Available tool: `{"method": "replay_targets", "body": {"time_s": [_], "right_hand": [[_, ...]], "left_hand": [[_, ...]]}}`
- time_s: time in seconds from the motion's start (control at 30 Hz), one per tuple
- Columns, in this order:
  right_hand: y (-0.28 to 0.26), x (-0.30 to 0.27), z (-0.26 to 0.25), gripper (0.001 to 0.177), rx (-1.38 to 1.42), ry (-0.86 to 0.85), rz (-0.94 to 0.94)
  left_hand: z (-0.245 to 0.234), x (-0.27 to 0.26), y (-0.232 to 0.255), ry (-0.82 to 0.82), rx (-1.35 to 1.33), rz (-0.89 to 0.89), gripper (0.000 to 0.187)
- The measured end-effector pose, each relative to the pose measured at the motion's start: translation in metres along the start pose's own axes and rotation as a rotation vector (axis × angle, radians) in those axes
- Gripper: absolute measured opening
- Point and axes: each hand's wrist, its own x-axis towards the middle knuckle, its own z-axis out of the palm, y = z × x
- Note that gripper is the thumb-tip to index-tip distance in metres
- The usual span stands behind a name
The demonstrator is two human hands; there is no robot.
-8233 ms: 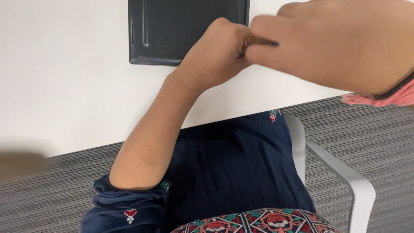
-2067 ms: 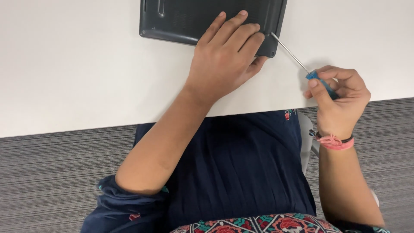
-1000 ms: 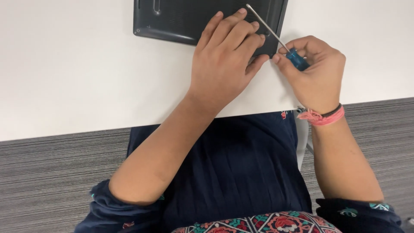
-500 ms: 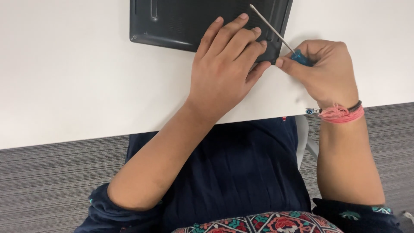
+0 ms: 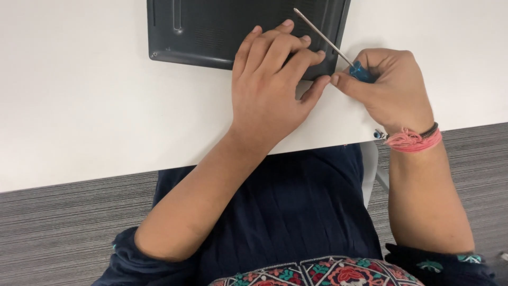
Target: Using a screwdriver to open the back panel of a laptop.
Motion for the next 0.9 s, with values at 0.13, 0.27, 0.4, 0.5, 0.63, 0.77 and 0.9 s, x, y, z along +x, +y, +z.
{"method": "replay_targets", "body": {"time_s": [0.13,0.27,0.4,0.5,0.63,0.77,0.9], "right_hand": [[0.0,-0.002,-0.004,0.022,-0.008,-0.024,-0.007],[-0.003,-0.011,-0.02,0.011,0.073,-0.081,-0.049],[-0.008,-0.029,-0.04,0.02,-0.146,0.019,-0.208],[-0.026,-0.043,-0.052,0.024,-0.529,0.049,-0.381],[-0.015,-0.048,-0.069,0.025,-0.588,0.082,-0.394],[-0.011,-0.056,-0.08,0.021,-0.78,0.041,-0.084],[0.014,-0.067,-0.093,0.015,-0.766,0.072,-0.185]], "left_hand": [[0.001,-0.001,0.001,0.014,0.012,-0.01,0.028],[0.003,-0.002,-0.002,0.03,0.017,-0.001,0.028],[-0.001,-0.001,0.003,0.017,0.035,0.006,0.04],[0.003,-0.004,0.003,0.015,0.079,0.006,0.039],[0.002,-0.004,0.005,-0.007,0.064,-0.021,0.04],[0.003,-0.003,0.003,-0.016,0.071,-0.018,0.04],[0.007,-0.003,0.002,0.007,0.083,-0.011,0.043]]}}
